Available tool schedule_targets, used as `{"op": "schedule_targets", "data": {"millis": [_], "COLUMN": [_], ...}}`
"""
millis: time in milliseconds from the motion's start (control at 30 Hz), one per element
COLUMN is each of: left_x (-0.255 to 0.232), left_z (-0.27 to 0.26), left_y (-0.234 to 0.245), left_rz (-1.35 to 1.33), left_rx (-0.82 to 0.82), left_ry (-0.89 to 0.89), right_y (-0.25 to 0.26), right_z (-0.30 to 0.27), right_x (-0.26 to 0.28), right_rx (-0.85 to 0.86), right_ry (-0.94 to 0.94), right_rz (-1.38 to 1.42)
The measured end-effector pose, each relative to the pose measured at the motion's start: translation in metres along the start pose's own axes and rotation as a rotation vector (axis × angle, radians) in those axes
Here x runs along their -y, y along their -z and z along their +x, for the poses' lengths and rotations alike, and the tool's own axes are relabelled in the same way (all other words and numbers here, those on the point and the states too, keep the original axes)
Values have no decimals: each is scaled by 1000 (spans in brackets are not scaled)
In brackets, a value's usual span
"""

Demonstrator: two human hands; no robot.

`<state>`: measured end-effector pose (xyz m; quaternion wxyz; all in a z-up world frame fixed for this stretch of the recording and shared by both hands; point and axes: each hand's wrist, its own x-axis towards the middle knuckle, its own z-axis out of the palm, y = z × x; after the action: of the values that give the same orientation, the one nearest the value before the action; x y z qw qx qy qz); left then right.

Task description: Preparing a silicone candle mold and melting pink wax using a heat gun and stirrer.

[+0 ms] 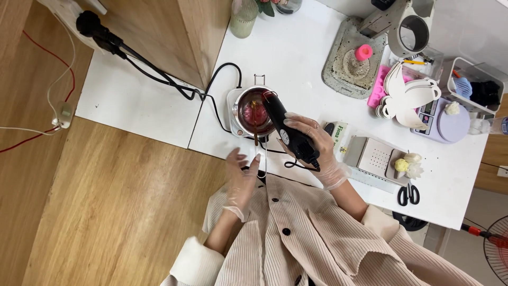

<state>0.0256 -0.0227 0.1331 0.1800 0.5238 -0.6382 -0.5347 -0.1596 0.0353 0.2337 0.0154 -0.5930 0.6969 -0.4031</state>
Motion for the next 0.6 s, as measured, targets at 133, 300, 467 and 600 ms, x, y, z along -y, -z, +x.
{"op": "schedule_targets", "data": {"millis": [133,300,467,600], "left_x": [21,11,33,72], "left_z": [9,12,14,16], "left_y": [-22,-27,-46,-76], "left_rz": [-236,-570,-851,-961], "left_rx": [343,585,632,613], "left_ry": [340,623,591,570], "right_y": [-3,-6,-7,-4], "right_z": [2,7,10,10], "right_x": [1,5,7,10], "right_rx": [14,46,136,200], "right_ry": [9,14,60,100], "right_rz": [3,44,58,71]}}
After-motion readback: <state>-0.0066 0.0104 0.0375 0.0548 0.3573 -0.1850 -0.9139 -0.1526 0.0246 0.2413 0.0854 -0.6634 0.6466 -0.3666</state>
